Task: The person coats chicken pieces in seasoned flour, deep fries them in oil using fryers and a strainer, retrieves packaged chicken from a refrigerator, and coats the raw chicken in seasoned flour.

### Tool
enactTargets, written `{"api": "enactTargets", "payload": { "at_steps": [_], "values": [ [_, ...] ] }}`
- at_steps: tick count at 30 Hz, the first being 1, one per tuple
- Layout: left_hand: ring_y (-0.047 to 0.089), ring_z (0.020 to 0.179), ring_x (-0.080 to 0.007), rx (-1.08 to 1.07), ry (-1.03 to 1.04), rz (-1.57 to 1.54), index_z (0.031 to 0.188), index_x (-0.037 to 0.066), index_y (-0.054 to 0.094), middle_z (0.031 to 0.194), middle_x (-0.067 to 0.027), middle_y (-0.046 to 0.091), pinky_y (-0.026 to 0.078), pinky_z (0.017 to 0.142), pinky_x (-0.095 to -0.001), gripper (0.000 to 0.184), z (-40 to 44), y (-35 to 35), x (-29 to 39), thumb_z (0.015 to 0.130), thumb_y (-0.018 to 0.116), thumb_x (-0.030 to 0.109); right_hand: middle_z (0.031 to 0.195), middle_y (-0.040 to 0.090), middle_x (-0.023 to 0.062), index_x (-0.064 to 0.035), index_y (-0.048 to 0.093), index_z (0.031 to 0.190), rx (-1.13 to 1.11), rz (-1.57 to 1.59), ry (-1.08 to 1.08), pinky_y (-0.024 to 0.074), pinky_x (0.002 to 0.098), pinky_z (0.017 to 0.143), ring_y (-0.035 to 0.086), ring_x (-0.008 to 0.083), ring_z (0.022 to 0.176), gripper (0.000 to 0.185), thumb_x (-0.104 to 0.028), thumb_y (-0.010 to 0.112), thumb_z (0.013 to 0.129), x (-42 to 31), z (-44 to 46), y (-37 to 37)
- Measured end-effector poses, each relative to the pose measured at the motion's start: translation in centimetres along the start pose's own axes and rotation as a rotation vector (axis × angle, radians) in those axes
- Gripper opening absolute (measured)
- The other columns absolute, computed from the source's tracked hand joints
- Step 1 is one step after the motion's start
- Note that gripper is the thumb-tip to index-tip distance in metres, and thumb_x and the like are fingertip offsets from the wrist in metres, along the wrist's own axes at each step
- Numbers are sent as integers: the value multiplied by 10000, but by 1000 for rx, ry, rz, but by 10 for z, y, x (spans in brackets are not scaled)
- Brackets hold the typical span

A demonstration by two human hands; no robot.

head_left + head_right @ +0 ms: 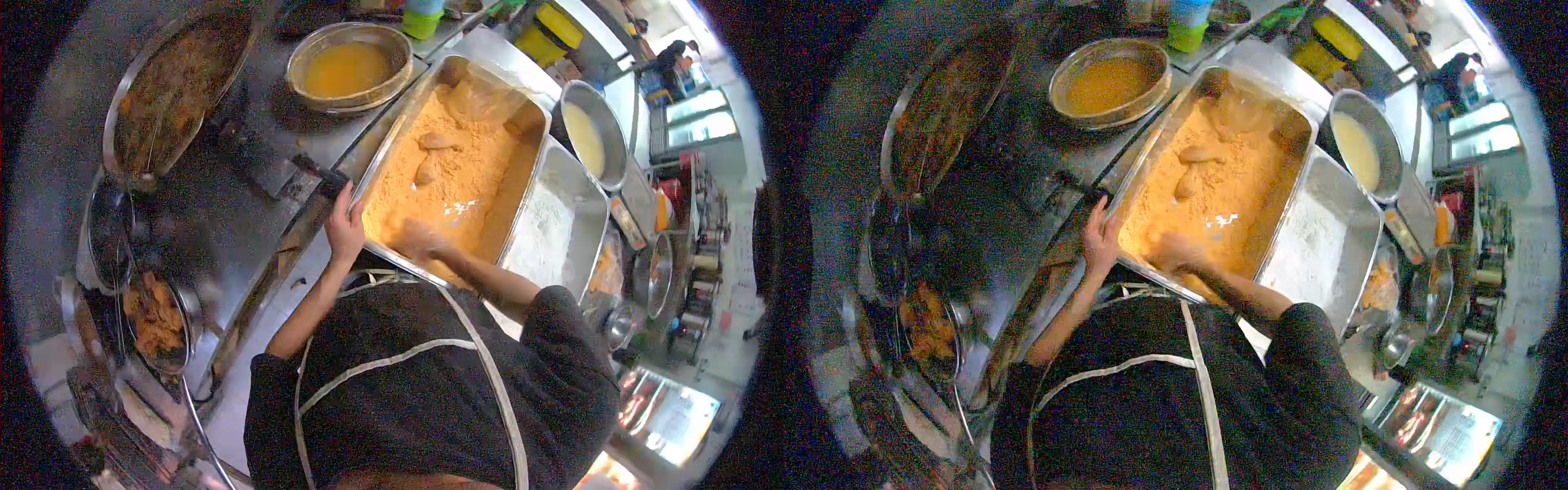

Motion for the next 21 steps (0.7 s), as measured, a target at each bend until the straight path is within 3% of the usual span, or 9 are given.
{"api": "enactTargets", "payload": {
  "at_steps": [3,4,6,7,9,11,14,18,21],
  "values": [
    [535,1094,-288,-11,-19,-54,1230,-29,455,1185,-203,539,413,900,-337,393,0,3,-6,859,520,83,1000,604,127,-66,556,1122,-234,171,148,444,407,799,560,224,887,465,-396,567,794,-26,-15,-23],
    [523,1105,-282,-9,-72,-131,1238,-30,447,1194,-197,534,396,920,-339,401,-2,3,-1,861,519,86,1016,593,110,-71,565,1116,-274,753,187,440,404,795,549,222,877,438,-383,550,809,-19,-22,-35],
    [514,1117,-280,-20,-35,-81,1242,-32,442,1198,-197,530,390,927,-341,401,-1,2,2,864,514,81,1072,569,80,-82,582,1104,-180,1398,167,441,399,776,533,210,904,394,-364,518,838,-17,-26,-88],
    [505,1129,-279,-30,-11,-33,1246,-33,436,1201,-197,527,383,934,-342,401,0,2,3,866,508,75,1111,556,68,-89,589,1099,-56,1458,122,446,398,761,527,200,941,378,-359,501,851,-15,-25,-123],
    [488,1148,-284,-34,-39,-38,1249,-36,431,1209,-201,520,374,945,-345,403,0,1,5,869,504,75,1039,598,61,-100,623,1045,84,1336,164,461,371,716,550,197,909,322,-334,533,844,17,-18,-171],
    [479,1159,-288,-26,-40,-135,1255,-36,422,1219,-200,512,374,947,-345,412,-3,4,-6,869,505,82,880,643,82,-90,649,957,441,363,394,487,347,658,594,199,784,273,-317,574,825,39,-21,-242],
    [474,1165,-298,-45,-97,-206,1265,-28,409,1227,-207,503,377,946,-347,430,-2,7,-7,867,511,98,698,628,95,-75,649,852,808,86,187,494,338,606,598,212,626,265,-329,606,792,116,54,-219],
    [488,1150,-306,-94,-86,-45,1275,-7,405,1223,-210,505,389,935,-353,438,0,2,-6,866,515,107,555,539,94,-54,602,721,752,-343,-26,471,371,503,557,225,530,208,-234,545,807,54,65,-209],
    [526,1100,-314,-45,-67,14,1279,32,417,1209,-187,523,419,895,-357,440,-1,-1,4,863,524,125,712,608,127,-73,590,792,637,-115,-23,466,448,611,578,338,632,151,-202,513,784,47,26,-226]
  ]
}}
Point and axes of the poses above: each hand's wrist, its own z-axis towards the middle knuckle, its own y-axis out of the palm, x = y × z, the point moved 9 cm from there along z, towards the middle knuckle
